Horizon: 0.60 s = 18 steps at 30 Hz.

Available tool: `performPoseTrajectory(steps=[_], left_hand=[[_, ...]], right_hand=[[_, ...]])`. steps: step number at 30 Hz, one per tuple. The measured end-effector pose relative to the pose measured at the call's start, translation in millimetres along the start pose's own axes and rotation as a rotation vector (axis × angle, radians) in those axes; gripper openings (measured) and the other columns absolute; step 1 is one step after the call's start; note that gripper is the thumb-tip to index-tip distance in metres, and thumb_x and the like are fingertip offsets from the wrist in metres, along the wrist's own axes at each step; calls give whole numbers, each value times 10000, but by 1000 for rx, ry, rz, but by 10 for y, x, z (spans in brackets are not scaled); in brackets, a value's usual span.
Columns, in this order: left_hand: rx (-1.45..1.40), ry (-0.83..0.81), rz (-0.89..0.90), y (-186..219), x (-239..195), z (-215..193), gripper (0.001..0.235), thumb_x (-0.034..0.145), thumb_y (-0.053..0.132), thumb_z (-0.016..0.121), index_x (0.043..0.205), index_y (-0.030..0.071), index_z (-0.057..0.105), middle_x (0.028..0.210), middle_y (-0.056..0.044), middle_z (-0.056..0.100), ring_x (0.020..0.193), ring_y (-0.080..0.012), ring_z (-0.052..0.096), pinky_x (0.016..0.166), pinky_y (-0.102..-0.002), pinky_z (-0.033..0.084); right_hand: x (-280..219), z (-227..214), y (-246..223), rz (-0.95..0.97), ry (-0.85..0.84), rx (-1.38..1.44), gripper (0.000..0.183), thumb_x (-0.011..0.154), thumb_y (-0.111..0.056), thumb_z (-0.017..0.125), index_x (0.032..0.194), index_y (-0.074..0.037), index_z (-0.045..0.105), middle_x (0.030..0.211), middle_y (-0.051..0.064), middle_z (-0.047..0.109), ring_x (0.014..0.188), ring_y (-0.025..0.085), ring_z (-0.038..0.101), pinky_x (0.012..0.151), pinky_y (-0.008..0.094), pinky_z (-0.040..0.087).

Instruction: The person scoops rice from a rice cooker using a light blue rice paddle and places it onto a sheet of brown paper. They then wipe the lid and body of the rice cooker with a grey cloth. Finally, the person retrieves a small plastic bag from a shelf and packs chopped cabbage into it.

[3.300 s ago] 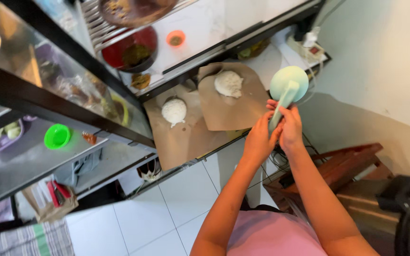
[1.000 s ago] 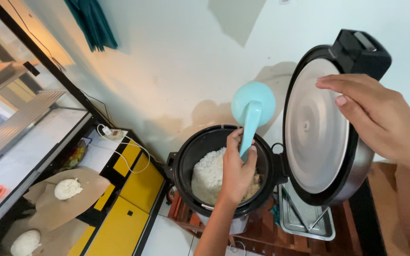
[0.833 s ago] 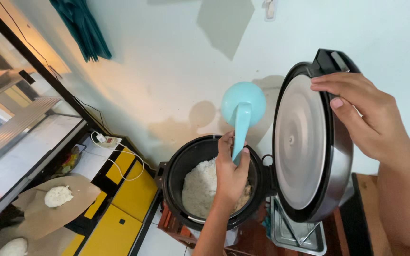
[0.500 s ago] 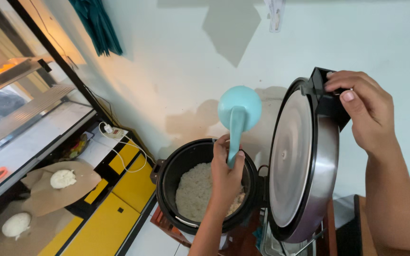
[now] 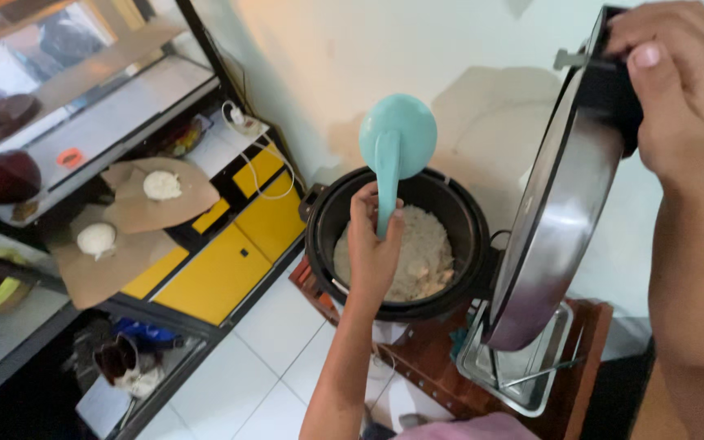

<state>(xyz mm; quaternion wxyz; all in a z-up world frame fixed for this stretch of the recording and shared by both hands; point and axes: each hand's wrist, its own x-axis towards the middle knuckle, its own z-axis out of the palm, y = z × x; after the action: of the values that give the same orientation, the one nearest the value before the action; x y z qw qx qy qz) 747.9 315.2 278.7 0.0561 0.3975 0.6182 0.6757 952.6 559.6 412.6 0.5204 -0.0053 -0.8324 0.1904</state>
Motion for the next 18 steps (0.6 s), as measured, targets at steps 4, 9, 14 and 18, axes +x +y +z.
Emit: performPoseTrajectory(steps=[4,9,14,18], left_hand=[[27,98,-20,-241,-5,-427,400,999,41,614,1372,5,475,1120,-106,670,934,-146,648,791,-310,556],[-114,138,-36,-514,70,-802,410,1009,43,607,1382,-15,445,1148,-119,641,1008,-138,631,844,-299,557],[-144,172,-149,-790,192,-1098,411,996,54,597,1371,-7,439,1116,-103,636,935,-133,628,796,-288,558],[-218,219,-186,-1043,286,-1342,425,990,36,592,1379,-5,426,1171,-84,615,1012,-115,613,859,-275,552]], right_hand=[[236,589,-20,128,-110,67,315,1197,-168,434,1159,100,596,1033,146,593,923,190,544,855,269,425],[563,1379,-249,495,-289,112,291,1119,-265,439,1060,-17,580,803,87,580,583,229,569,550,402,407],[814,2279,-126,-168,-362,-75,348,1155,-167,471,954,27,678,931,161,670,932,333,613,912,484,472],[797,2954,84,-175,-479,-56,359,1130,-209,467,950,13,684,961,187,666,972,406,570,963,512,457]])
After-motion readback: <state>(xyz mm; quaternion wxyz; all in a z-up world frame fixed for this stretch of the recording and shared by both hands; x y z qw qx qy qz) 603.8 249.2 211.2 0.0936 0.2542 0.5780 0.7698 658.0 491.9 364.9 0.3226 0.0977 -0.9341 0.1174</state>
